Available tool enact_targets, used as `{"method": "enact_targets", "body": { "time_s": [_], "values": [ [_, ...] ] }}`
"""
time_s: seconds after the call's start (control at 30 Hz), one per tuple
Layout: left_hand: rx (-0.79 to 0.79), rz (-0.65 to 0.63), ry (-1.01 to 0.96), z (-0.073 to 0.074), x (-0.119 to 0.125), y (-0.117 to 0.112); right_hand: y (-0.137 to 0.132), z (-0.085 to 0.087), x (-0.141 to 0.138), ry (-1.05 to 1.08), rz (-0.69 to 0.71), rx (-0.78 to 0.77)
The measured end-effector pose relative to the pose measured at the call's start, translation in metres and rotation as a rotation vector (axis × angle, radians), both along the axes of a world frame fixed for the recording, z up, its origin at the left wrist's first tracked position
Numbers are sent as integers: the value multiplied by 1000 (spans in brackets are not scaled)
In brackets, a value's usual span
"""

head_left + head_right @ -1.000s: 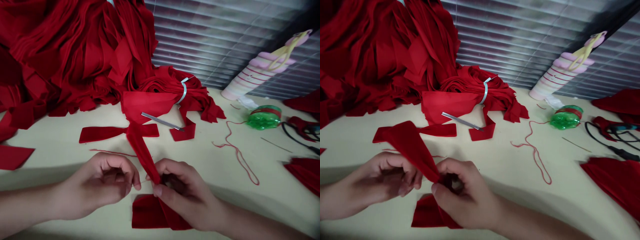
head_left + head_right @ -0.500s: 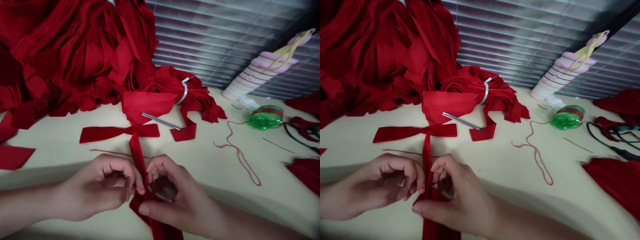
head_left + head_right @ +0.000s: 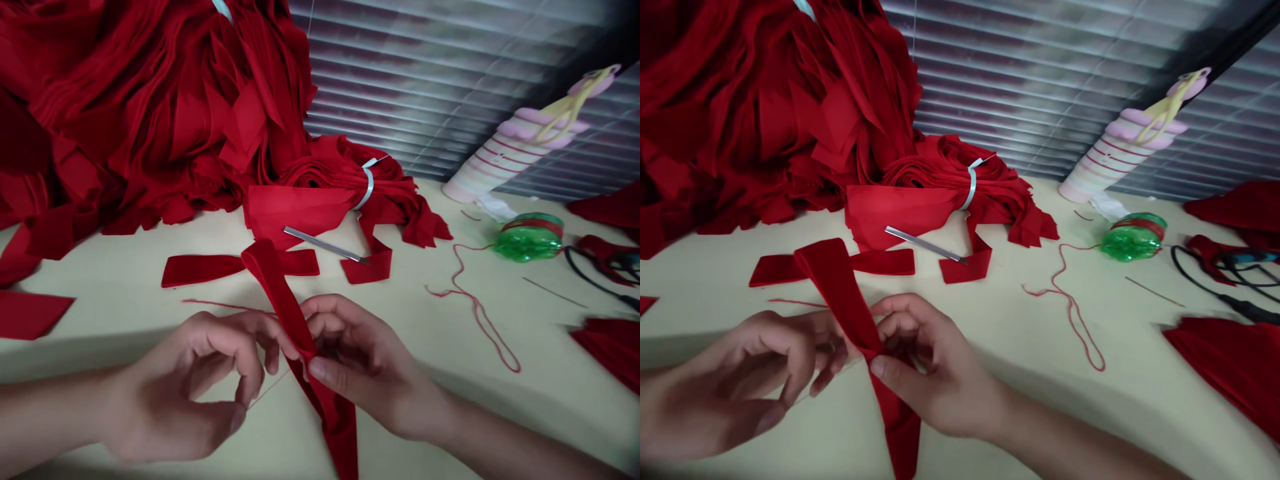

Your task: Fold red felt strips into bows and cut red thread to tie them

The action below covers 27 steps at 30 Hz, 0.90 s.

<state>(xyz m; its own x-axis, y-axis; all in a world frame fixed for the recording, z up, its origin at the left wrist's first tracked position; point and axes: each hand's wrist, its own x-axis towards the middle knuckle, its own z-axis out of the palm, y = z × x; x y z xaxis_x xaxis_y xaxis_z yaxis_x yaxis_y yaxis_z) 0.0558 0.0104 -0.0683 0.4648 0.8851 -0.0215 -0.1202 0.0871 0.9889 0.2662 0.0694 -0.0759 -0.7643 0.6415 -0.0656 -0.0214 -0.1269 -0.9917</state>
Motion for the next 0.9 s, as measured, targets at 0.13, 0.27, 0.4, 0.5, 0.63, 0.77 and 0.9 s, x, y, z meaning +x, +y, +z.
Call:
{"method": "enact_targets", "body": {
  "time_s": [0.13, 0.27, 0.4, 0.5, 0.63, 0.77, 0.9],
  "values": [
    [-182, -45, -74, 0, -5, 2, 0, -1, 1, 15, 21, -14],
    [-344, -33, -83, 1, -9, 6, 0, 0, 1, -7, 17, 8],
    [-345, -64, -62, 7, -5, 9, 2, 2, 4, -16, 70, 135],
    [-357, -121, -29, 11, -2, 11, 2, 3, 9, -12, 130, 31],
    [-338, -124, 2, 13, -3, 12, 0, 5, 10, 1, 159, -84],
    [-323, -127, 24, 11, -4, 12, -1, 6, 4, 47, 88, 17],
    [-352, -137, 10, 9, -6, 13, 1, 0, 1, 87, 2, -24]
  ]
}}
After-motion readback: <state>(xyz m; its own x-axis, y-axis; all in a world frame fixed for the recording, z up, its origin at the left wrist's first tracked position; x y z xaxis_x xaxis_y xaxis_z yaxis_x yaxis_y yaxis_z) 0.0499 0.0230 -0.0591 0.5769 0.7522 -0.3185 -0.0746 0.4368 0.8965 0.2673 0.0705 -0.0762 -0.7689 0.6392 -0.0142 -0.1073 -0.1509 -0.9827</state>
